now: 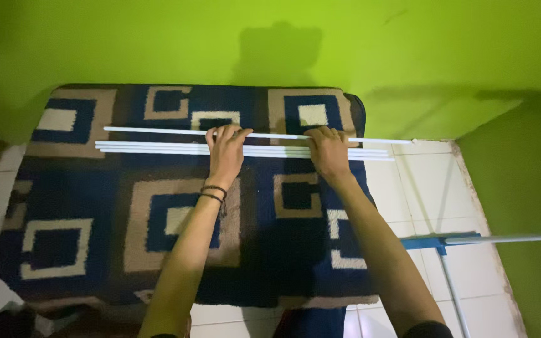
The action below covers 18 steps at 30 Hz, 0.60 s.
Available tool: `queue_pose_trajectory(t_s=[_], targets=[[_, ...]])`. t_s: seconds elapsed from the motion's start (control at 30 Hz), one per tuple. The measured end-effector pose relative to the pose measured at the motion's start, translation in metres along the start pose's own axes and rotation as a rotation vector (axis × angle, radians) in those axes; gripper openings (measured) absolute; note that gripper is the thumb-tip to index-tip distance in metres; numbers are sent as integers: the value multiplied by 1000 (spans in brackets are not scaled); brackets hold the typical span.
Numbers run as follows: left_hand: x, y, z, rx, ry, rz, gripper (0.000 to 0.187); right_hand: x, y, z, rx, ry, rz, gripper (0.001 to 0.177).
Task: The person assembles a clothes drying rack by inserting white poles into blue plastic connectors. They repeatedly adjust and secure the poles into the frame, working on the structure against a green wall.
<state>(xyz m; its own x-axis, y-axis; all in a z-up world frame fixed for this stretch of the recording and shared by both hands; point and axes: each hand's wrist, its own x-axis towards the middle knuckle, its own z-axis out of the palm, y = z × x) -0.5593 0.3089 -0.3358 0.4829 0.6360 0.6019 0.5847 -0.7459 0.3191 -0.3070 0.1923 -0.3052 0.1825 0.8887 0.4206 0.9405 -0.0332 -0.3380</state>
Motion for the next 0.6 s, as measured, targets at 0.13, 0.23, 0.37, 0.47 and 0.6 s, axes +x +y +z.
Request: queue_pose_trajectory(t_s=[0.13, 0.23, 0.37, 0.47, 0.6], targets=[[7, -11, 18, -4, -5, -81, 35, 11, 10, 33, -44, 15, 55, 18], [4, -14, 27, -7, -17, -112, 37, 13, 17, 49, -7, -4, 96, 19], [-1, -17, 29, -1, 13, -112, 35, 11, 20, 57, 62, 16, 114, 17], [-1, -14, 30, 15, 51, -133, 28, 9, 18, 56, 88, 54, 75, 19], [0, -10, 26, 51, 93, -165, 18, 10, 7, 51, 128, 40, 24, 20]])
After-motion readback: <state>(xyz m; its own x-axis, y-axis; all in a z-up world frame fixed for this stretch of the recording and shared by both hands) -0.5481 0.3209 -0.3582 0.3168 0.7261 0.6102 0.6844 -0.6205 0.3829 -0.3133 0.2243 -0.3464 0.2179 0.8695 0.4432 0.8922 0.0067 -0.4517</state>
